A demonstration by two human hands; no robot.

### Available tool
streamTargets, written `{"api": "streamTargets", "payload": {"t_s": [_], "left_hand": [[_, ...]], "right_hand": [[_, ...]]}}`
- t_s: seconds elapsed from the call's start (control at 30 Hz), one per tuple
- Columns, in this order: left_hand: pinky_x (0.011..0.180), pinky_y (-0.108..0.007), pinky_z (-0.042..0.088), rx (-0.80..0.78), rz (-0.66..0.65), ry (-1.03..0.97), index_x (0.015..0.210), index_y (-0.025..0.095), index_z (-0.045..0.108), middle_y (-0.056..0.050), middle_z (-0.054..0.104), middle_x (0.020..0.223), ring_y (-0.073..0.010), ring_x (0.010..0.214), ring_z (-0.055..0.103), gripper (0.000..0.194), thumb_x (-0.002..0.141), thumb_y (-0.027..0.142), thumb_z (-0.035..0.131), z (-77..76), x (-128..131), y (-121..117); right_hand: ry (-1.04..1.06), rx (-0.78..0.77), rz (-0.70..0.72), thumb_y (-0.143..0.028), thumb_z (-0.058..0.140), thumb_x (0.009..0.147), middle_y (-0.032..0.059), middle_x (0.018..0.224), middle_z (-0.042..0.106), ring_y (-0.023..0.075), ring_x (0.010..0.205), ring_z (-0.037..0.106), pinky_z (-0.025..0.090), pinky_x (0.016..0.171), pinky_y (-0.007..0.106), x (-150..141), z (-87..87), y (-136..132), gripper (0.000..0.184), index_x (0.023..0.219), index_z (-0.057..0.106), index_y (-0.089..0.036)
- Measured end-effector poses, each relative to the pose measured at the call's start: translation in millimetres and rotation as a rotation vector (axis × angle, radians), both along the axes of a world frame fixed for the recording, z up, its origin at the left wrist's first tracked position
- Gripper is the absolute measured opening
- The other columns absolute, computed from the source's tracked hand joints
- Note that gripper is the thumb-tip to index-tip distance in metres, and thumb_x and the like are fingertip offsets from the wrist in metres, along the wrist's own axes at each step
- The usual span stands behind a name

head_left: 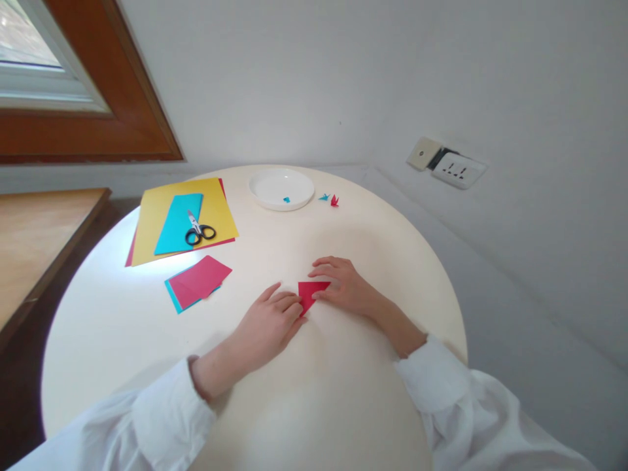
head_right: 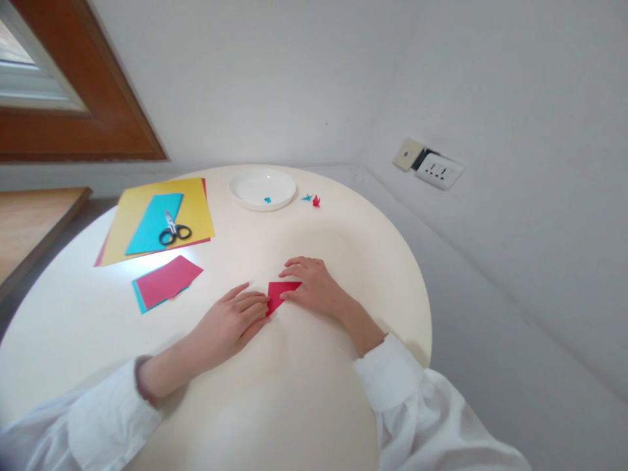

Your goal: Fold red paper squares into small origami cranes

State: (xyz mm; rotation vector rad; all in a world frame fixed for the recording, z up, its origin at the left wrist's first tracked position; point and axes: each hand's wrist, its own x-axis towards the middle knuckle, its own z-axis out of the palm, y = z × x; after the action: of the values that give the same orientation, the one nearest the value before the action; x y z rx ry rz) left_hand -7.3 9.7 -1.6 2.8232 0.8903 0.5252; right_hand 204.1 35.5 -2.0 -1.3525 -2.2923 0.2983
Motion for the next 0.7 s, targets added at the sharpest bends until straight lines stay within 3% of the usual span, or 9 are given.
{"api": "streamTargets", "payload": {"t_s": [0.07,0.17,0.53,0.7], "left_hand": [[0.099,-0.045,0.038,-0.009,0.023,0.002,0.092,0.015,0.062,-0.007,0.068,0.092,-0.019,0.092,0.062,0.023,0.09,0.029,0.043,-2.1,-0.8,4.4],[0.096,-0.043,0.041,-0.006,0.058,-0.025,0.099,0.015,0.061,-0.009,0.067,0.102,-0.0214,0.097,0.06,0.024,0.086,0.032,0.051,-5.1,-1.4,9.6],[0.091,-0.04,0.044,0.044,0.056,0.02,0.094,0.013,0.065,-0.01,0.07,0.095,-0.0206,0.092,0.062,0.022,0.086,0.013,0.045,-3.7,1.9,12.8],[0.089,-0.041,0.044,0.028,0.064,-0.002,0.094,0.014,0.065,-0.009,0.07,0.096,-0.0216,0.093,0.061,0.022,0.088,0.027,0.048,-4.2,0.4,13.7]], "right_hand": [[-0.022,-0.087,0.106,-0.032,0.069,0.072,0.0058,0.116,0.062,0.0229,0.113,0.054,0.037,0.097,0.044,-2.3,2.4,-2.3,0.029,0.1,0.066,-0.025],[-0.013,-0.122,0.135,-0.034,0.068,0.074,0.0048,0.118,0.062,0.0228,0.114,0.053,0.035,0.099,0.044,-4.5,4.9,-4.9,0.028,0.101,0.067,-0.028],[-0.024,-0.034,0.158,-0.034,0.069,0.073,0.0067,0.113,0.065,0.0223,0.108,0.057,0.037,0.095,0.042,-8.1,4.1,-6.6,0.026,0.098,0.067,-0.025],[-0.03,-0.013,0.162,-0.028,0.067,0.076,0.0055,0.109,0.066,0.0208,0.106,0.058,0.038,0.093,0.04,-9.9,2.5,-5.3,0.02,0.096,0.067,-0.024]]}}
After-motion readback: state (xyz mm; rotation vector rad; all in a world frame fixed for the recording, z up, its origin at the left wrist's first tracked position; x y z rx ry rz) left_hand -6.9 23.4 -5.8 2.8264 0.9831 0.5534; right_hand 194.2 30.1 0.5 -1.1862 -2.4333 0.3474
